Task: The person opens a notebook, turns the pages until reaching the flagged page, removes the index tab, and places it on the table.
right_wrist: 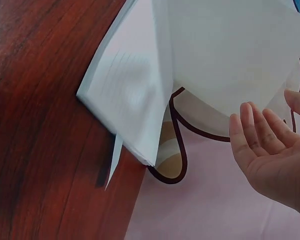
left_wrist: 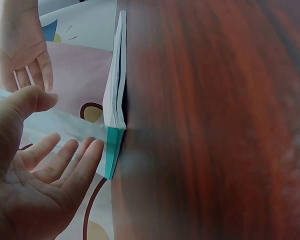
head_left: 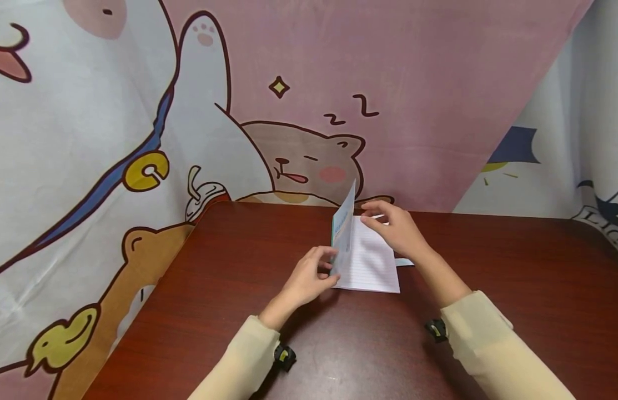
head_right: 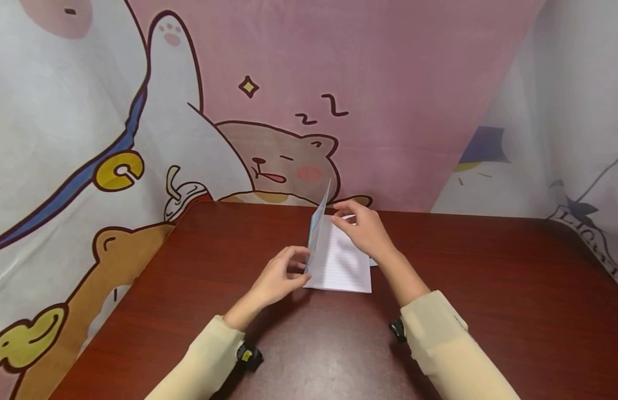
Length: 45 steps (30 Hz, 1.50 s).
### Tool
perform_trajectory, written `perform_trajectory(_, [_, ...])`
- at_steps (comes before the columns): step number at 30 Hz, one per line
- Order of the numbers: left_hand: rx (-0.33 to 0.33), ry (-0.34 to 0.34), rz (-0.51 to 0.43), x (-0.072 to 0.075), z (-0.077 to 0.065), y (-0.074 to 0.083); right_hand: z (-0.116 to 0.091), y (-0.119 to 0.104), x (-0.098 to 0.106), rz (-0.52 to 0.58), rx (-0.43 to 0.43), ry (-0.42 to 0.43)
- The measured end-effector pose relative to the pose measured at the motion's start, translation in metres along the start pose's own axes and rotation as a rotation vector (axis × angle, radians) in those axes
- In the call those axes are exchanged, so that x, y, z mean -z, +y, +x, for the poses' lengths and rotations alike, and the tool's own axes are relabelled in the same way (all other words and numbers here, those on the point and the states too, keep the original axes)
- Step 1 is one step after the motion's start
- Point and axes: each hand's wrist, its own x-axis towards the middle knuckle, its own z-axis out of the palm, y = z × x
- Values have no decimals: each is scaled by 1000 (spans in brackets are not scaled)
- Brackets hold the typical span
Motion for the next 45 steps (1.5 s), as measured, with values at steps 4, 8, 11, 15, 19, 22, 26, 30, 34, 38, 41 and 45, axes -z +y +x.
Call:
perform_trajectory(4, [-19,44,-16,2,1,2,-1,4,1,-5,-10,8])
perform_trajectory(8, [-30,90,-13,5,2,6,-3,7,2,-19,-20,11])
perform_trajectory(11, [-42,121,-12,9,4,9,-5,8,2,-29,-32,6])
perform_trajectory(15, [-56,156,-18,14,6,14,-6,11,3,-38,-45,1])
perform_trajectory(19, [-79,195,-28,21,8,18,-8,14,3,-37,-48,-4])
perform_trajectory(22, [-111,224,-37,26,10,22,-9,16,3,-38,-53,-9])
perform_trajectory(26, [-149,261,-27,34,12,28,-10,20,3,-40,-60,-16])
perform_trajectory(30, [-166,306,26,41,12,30,-11,25,2,-44,-53,-15])
perform_trajectory(34, [-163,341,78,47,12,29,-12,28,2,-48,-43,-10])
perform_trajectory(38, [-130,364,95,52,11,26,-13,31,2,-47,-54,-15])
perform_trajectory(41, [-103,378,97,56,10,23,-13,33,2,-45,-62,-16])
perform_trajectory(45, [-73,388,93,61,8,20,-14,35,3,-46,-61,-10])
